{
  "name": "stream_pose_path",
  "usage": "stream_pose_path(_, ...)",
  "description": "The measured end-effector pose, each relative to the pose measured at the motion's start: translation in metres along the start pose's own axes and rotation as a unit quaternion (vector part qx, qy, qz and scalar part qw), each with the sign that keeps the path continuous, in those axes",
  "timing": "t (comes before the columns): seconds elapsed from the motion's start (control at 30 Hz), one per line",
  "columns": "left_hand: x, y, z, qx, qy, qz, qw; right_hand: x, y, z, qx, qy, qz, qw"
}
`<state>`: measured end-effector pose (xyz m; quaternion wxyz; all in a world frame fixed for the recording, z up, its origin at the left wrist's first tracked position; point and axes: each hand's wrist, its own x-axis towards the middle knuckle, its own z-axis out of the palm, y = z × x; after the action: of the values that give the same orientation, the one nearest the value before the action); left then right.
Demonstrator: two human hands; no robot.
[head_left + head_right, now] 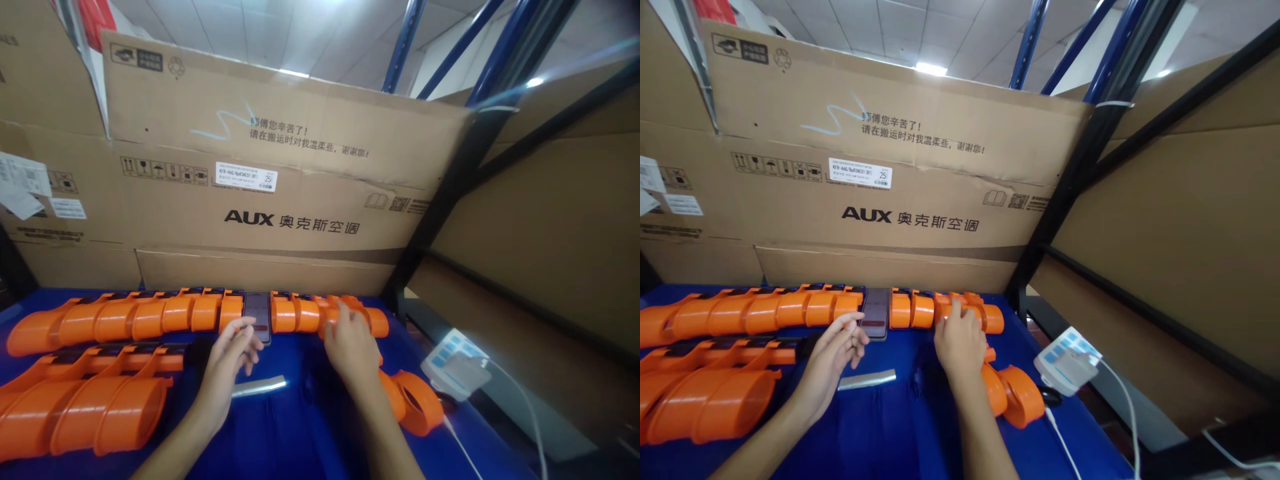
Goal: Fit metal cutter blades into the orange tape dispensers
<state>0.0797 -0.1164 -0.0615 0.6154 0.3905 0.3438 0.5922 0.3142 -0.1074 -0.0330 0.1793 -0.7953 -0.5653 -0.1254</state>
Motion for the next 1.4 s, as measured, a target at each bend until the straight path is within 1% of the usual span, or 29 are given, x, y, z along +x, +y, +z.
stream_pose_path(0.13, 0.0, 0.001, 0.0, 0.005, -0.005, 0.001, 1.0, 0.0, -0.001, 0.003, -0.012, -0.057, -0.007, 0.998)
stream_pose_path(0.2, -0.001, 0.001, 0.001, 0.007, -0.007, 0.001, 1.0, 0.0, -0.002, 0.003, 0.001, -0.065, -0.002, 0.998)
stream_pose_path(0.27, -0.002, 0.001, 0.001, 0.007, -0.008, 0.0, 1.0, 0.001, -0.003, 0.002, 0.024, -0.053, 0.005, 0.998)
stream_pose_path(0.37, -0.003, 0.002, 0.002, 0.008, -0.011, 0.001, 1.0, 0.002, -0.004, 0.0, 0.072, 0.0, 0.012, 0.997)
stream_pose_path(0.47, -0.003, 0.002, 0.002, 0.014, -0.016, 0.011, 1.0, 0.002, -0.005, -0.005, 0.138, 0.084, 0.007, 0.987)
stream_pose_path(0.57, -0.002, 0.003, 0.001, 0.027, -0.014, 0.028, 0.999, 0.0, -0.006, -0.01, 0.22, 0.157, 0.002, 0.963)
stream_pose_path(0.6, -0.001, 0.003, 0.0, 0.033, -0.01, 0.036, 0.999, -0.002, -0.008, -0.012, 0.255, 0.174, -0.004, 0.951)
stream_pose_path(0.67, 0.001, 0.003, -0.001, 0.043, -0.001, 0.051, 0.998, -0.008, -0.012, -0.014, 0.337, 0.187, -0.036, 0.922)
stream_pose_path(0.7, 0.002, 0.003, -0.001, 0.047, 0.003, 0.055, 0.997, -0.013, -0.015, -0.015, 0.379, 0.184, -0.063, 0.905)
stream_pose_path(0.77, 0.003, 0.004, -0.001, 0.043, 0.008, 0.052, 0.998, -0.024, -0.022, -0.016, 0.437, 0.154, -0.134, 0.876)
stream_pose_path(0.83, 0.003, 0.005, 0.001, 0.012, 0.003, 0.037, 0.999, -0.036, -0.03, -0.016, 0.458, 0.109, -0.214, 0.856)
stream_pose_path(0.93, 0.003, 0.005, 0.004, -0.059, 0.002, 0.001, 0.998, -0.052, -0.041, -0.016, 0.475, 0.027, -0.332, 0.815)
stream_pose_path(1.0, 0.003, 0.004, 0.006, -0.094, 0.022, -0.012, 0.995, -0.058, -0.044, -0.016, 0.485, -0.023, -0.373, 0.79)
stream_pose_path(1.07, 0.004, 0.004, 0.005, -0.116, 0.06, -0.005, 0.991, -0.057, -0.044, -0.016, 0.503, -0.057, -0.373, 0.777)
stream_pose_path(1.1, 0.005, 0.005, 0.005, -0.121, 0.081, -0.003, 0.989, -0.054, -0.043, -0.016, 0.509, -0.065, -0.359, 0.779)
stream_pose_path(1.13, 0.005, 0.005, 0.004, -0.123, 0.099, -0.007, 0.987, -0.051, -0.042, -0.016, 0.507, -0.07, -0.341, 0.788)
stream_pose_path(1.2, 0.004, 0.008, 0.003, -0.126, 0.119, -0.024, 0.985, -0.042, -0.039, -0.015, 0.463, -0.07, -0.307, 0.828)
stream_pose_path(1.23, 0.004, 0.009, 0.003, -0.126, 0.121, -0.032, 0.984, -0.039, -0.038, -0.015, 0.424, -0.08, -0.305, 0.849)
stream_pose_path(1.3, 0.001, 0.011, 0.003, -0.124, 0.12, -0.04, 0.984, -0.034, -0.038, -0.013, 0.332, -0.119, -0.329, 0.876)
stream_pose_path(1.33, 0.0, 0.012, 0.003, -0.121, 0.119, -0.043, 0.985, -0.034, -0.038, -0.012, 0.288, -0.144, -0.346, 0.881)
stream_pose_path(1.4, -0.001, 0.012, 0.003, -0.107, 0.115, -0.051, 0.986, -0.037, -0.041, -0.01, 0.217, -0.19, -0.37, 0.883)
